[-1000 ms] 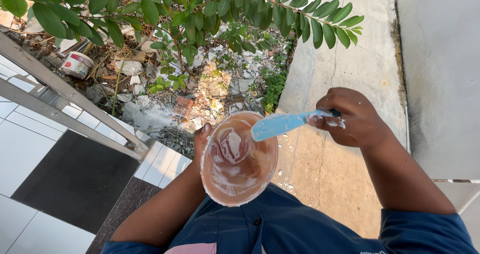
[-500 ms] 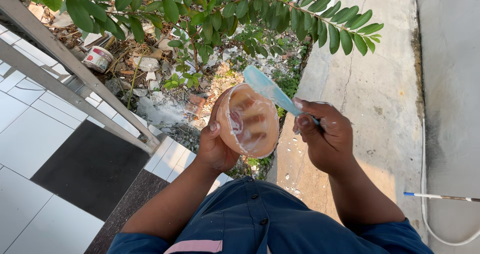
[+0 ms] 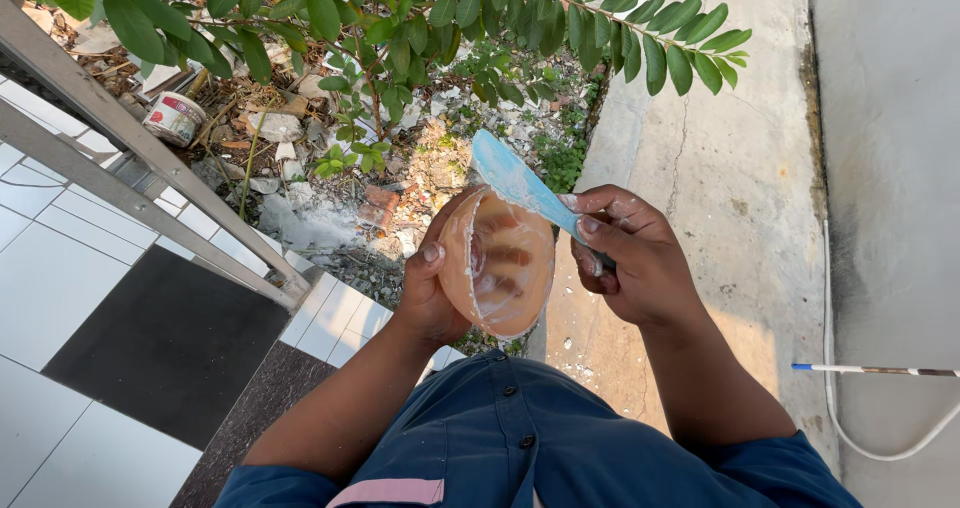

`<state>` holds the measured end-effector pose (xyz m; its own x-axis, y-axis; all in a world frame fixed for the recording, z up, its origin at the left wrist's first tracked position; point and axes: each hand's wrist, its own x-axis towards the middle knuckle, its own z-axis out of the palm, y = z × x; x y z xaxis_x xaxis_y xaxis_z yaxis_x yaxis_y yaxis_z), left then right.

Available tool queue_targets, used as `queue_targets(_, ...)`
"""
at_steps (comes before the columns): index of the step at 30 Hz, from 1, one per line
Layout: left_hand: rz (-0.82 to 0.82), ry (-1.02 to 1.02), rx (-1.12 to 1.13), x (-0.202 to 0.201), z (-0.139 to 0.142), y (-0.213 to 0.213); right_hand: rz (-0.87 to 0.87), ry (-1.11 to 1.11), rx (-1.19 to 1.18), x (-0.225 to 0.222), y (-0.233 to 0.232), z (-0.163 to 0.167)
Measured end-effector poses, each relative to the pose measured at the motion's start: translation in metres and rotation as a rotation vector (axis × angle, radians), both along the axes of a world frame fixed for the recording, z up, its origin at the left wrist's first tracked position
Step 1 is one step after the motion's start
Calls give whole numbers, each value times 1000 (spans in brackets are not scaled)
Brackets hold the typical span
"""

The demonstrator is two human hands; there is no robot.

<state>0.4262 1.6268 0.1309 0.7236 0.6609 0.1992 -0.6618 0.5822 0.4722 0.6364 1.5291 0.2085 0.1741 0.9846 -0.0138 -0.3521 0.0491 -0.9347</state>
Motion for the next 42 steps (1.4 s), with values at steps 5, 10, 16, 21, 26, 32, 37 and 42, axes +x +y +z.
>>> queue_targets(5,-7,29,-22,0,3,1,-169,-499,296,-19,-4,-6)
queue_targets(10,80,94,-1,1,5,-5,-390,-1270,438,-38,-9,-3)
queue_targets(16,87,114,-20,3,3,-8,-338,-1264,433,-43,-11,-1)
queue_targets(21,58,137,-52,4,-3,-4,-220,-1215,550,-37,-18,-5)
queue_targets(26,42,150,-159,8,-11,6,-43,-1226,610,-21,-30,-13)
queue_targets(32,11,110,-167,12,-14,13,-174,-668,376,19,-25,-28)
queue_targets(37,-119,103,-136,8,-12,18,-170,-573,288,68,-7,-13)
queue_targets(42,-221,13,-165,5,-11,19,-51,-396,200,73,10,-20)
